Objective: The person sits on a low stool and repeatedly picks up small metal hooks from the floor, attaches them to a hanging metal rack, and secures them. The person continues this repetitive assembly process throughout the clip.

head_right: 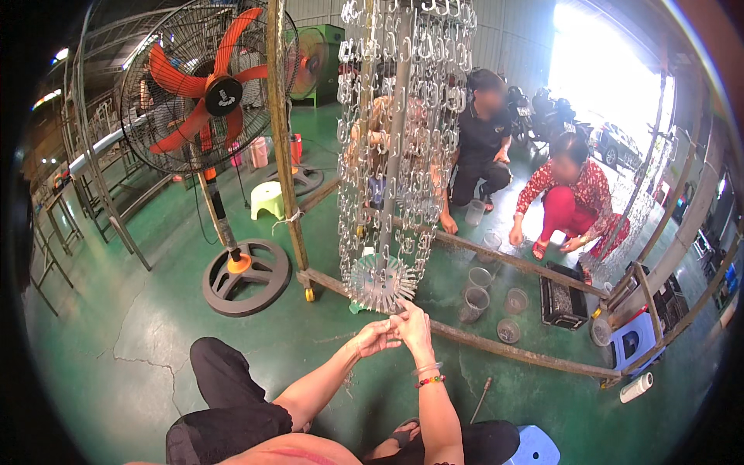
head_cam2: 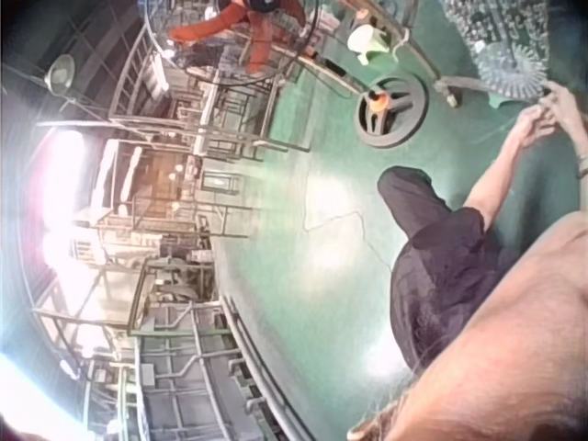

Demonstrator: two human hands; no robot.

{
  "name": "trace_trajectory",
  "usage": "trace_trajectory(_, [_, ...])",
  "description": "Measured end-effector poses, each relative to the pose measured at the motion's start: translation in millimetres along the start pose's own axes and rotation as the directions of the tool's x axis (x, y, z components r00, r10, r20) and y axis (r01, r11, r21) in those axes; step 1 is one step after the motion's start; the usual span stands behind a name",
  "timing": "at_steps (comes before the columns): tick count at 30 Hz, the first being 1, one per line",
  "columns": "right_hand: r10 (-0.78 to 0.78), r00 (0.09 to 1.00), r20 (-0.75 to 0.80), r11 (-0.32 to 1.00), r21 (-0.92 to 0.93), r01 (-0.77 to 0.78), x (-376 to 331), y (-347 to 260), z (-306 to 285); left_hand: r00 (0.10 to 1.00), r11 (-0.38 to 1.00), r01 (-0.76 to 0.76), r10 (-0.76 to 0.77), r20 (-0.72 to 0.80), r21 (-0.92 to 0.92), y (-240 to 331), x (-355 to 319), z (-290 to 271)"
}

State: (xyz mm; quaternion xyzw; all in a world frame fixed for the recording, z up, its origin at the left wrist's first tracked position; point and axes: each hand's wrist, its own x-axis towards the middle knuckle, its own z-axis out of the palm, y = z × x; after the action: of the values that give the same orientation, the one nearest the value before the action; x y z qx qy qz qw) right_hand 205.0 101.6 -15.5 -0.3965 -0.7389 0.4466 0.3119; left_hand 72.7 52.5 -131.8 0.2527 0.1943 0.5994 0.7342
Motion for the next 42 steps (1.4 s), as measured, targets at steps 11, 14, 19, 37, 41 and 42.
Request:
trace_trajectory(11, [-0.344, 0.939, -0.034, 0.892, -0.323, 0.315, 7, 3, 18, 0.987, 0.995, -0.058, 0.07, -0.142, 0.084, 21, -10, 24])
trace_trajectory(14, [-0.281, 0.953, -0.109, 0.918, -0.318, 0.235, 1, 2, 16, 0.975, 0.985, -0.165, 0.169, -0.145, 0.039, 15, -10, 28])
trace_trajectory(19, [-0.264, 0.952, -0.152, 0.885, -0.43, 0.177, -1, -4, 23, 0.937, 0.943, -0.256, 0.296, -0.183, 0.214, 3, -7, 14])
trace_trajectory(37, [-0.056, 0.998, 0.012, 0.998, 0.024, 0.056, 18, 12, 5, 0.973, 0.983, -0.184, 0.181, -0.143, -0.004, 13, 7, 8])
trace_trajectory(41, [-0.057, 0.998, 0.029, 0.997, -0.059, 0.059, 20, 2, 5, 0.998, 0.998, -0.054, 0.053, -0.027, -0.035, 21, 9, 2])
trace_trajectory(42, [-0.04, 0.999, 0.035, 0.994, -0.1, 0.043, 20, -1, 6, 1.0, 0.999, -0.006, 0.006, -0.005, -0.046, 22, 8, -2])
